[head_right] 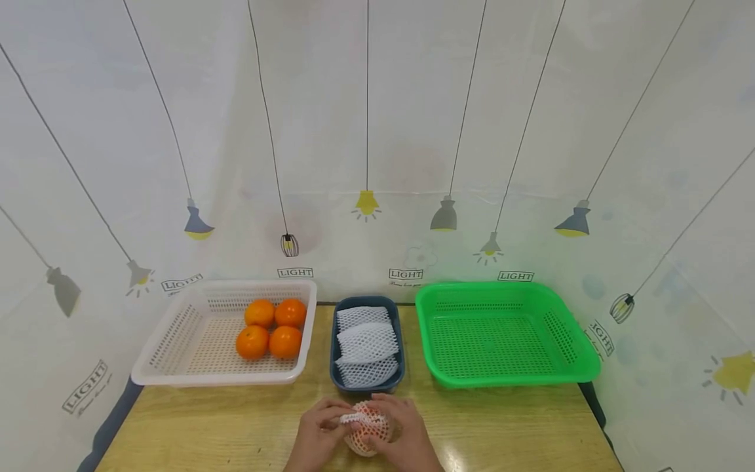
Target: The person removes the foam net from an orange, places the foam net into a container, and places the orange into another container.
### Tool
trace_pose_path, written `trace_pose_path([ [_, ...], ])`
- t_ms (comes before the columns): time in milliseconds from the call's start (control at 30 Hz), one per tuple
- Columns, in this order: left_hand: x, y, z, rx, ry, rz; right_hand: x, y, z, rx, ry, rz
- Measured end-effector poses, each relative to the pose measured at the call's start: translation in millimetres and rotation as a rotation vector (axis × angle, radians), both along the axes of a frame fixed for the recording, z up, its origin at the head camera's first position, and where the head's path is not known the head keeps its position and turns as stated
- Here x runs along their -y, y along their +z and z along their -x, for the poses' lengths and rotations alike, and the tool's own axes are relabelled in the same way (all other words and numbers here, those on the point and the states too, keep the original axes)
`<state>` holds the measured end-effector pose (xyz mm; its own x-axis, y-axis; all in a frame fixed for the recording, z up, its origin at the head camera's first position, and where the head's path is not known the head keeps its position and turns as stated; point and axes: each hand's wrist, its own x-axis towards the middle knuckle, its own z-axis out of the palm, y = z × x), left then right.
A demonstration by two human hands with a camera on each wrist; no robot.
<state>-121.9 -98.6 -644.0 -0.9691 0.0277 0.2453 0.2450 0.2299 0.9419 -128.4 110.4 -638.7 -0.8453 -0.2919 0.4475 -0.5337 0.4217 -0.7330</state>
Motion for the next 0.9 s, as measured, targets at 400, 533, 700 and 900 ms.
trace_pose_path([
  [400, 9.9, -14.3, 1.8, 0.083, -0.404, -0.025, -15.8, -15.3, 3.0, 0.337, 0.168, -0.029],
  [533, 10.7, -17.3, 2.4, 0.007, -0.401, -0.052, -15.3, -14.3, 2.8, 0.241, 0.181, 0.045],
  [700, 10.0, -16.4, 1.6, -0.037, -0.325, -0.087, -12.9, -10.4, 1.9, 0.161, 0.157, 0.066],
  [900, 7.8, -6.6, -1.7, 0.042, -0.211, -0.063, -8.0, -3.0, 0.6, 0.199, 0.049, 0.055],
])
